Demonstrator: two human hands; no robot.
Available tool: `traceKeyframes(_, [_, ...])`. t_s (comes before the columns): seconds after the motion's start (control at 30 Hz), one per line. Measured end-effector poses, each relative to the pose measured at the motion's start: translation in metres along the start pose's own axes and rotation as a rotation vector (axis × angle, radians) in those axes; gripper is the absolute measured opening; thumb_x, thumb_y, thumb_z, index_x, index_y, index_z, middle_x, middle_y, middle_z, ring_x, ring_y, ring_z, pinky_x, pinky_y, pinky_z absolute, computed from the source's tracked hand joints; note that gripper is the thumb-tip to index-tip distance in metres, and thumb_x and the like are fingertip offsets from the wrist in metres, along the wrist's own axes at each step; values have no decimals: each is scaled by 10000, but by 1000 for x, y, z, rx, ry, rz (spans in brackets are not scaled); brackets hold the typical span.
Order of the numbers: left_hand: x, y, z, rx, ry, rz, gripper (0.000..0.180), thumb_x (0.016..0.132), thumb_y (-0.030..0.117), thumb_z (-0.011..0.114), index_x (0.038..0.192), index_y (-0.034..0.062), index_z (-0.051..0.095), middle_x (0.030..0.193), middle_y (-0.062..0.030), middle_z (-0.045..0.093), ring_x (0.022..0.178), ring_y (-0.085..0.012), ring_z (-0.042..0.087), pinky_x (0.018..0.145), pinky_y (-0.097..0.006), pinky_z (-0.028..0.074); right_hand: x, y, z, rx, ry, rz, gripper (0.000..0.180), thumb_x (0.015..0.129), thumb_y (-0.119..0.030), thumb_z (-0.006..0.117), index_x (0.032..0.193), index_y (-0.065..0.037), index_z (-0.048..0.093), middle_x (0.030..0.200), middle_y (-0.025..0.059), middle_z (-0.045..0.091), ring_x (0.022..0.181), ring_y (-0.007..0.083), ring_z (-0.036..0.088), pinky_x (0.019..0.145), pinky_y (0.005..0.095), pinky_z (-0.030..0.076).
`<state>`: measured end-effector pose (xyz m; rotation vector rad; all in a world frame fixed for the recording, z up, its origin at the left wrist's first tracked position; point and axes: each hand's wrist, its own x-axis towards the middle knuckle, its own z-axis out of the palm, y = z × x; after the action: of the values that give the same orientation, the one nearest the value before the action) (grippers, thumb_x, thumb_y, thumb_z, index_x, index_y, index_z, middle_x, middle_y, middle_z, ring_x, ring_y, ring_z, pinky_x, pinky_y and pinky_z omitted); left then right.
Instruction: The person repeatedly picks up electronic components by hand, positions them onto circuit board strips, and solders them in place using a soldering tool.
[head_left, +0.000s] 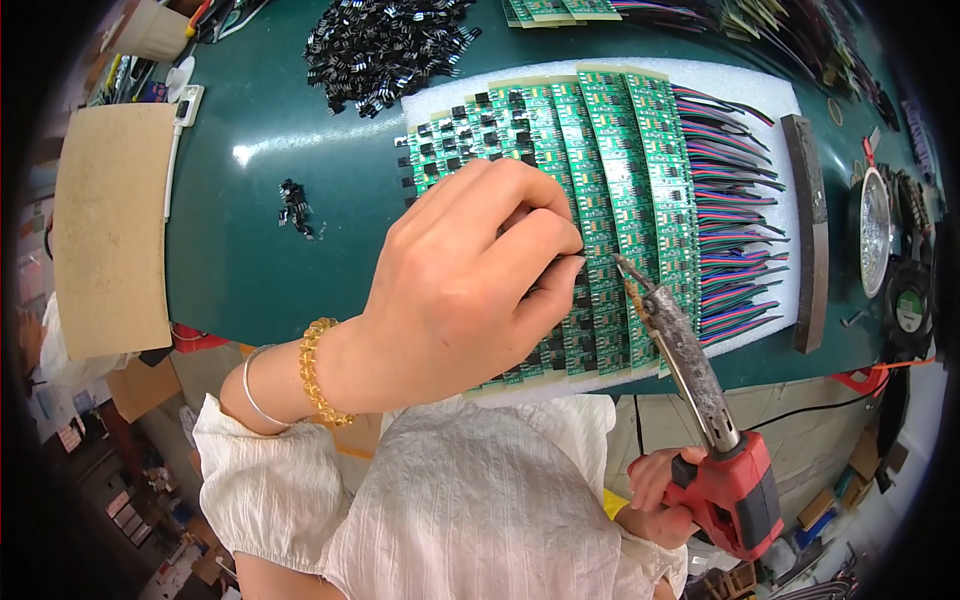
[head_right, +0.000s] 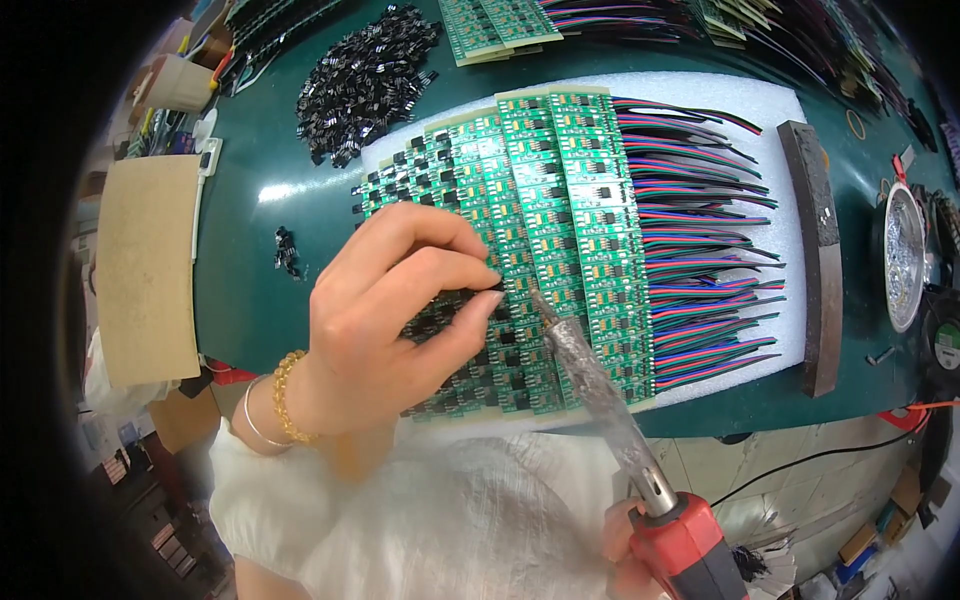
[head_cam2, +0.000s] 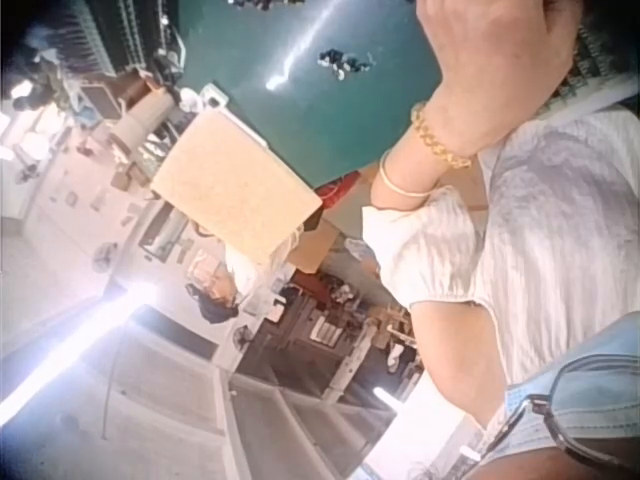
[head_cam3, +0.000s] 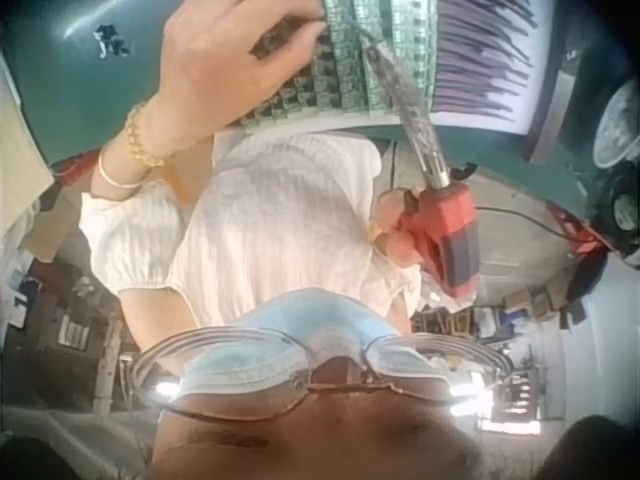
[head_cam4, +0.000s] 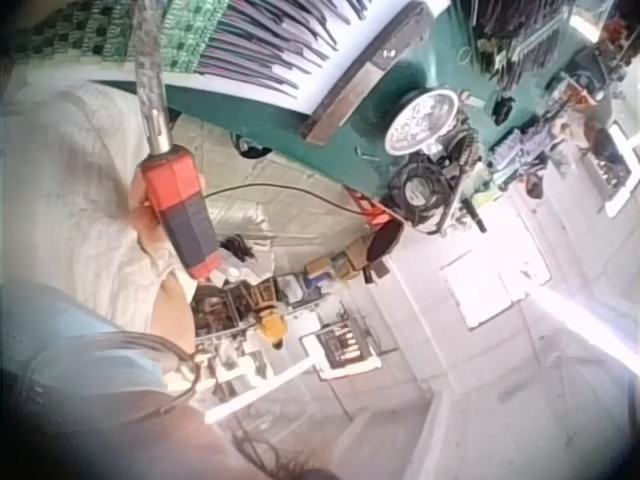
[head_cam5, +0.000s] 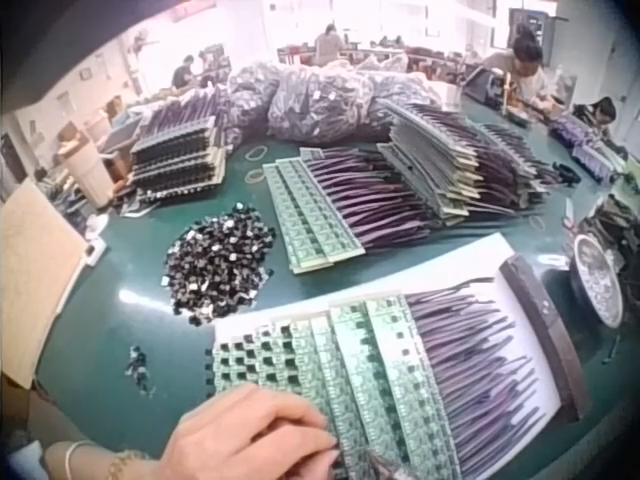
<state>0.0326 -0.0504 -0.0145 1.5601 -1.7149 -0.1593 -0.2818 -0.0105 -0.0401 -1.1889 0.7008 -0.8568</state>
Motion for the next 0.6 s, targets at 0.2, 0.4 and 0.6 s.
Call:
traceKeyframes(0.2, [-1, 0, 0, 3, 3, 0, 196, 661, -55, 755, 825, 3, 666, 899, -99, 644, 770, -234, 638, 658, -317, 511, -3, 4, 0, -11, 25, -4, 767, 889, -575, 646, 1341, -2, 409, 537, -25, 489, 430, 127, 489, 452, 279, 412])
traceKeyframes(0.4, [-1, 0, 1, 7, -1, 5, 199, 659, -59, 755, 826, 1, 664, 899, -99, 643, 767, -234, 637, 656, -317, 512, 10, 2, 4, -26, -87, -38, 760, 894, -576, 635, 1335, -1, 406, 527, -23, 481, 423, 127, 483, 438, 275, 396])
traceKeyframes(0.6, [1, 2, 0, 6, -5, 6, 199, 663, -61, 754, 827, 3, 660, 898, -97, 640, 765, -231, 636, 650, -317, 512, 0, 9, 6, -1, 82, -23, 744, 899, -567, 635, 1318, 2, 400, 520, -17, 476, 417, 132, 481, 434, 278, 397])
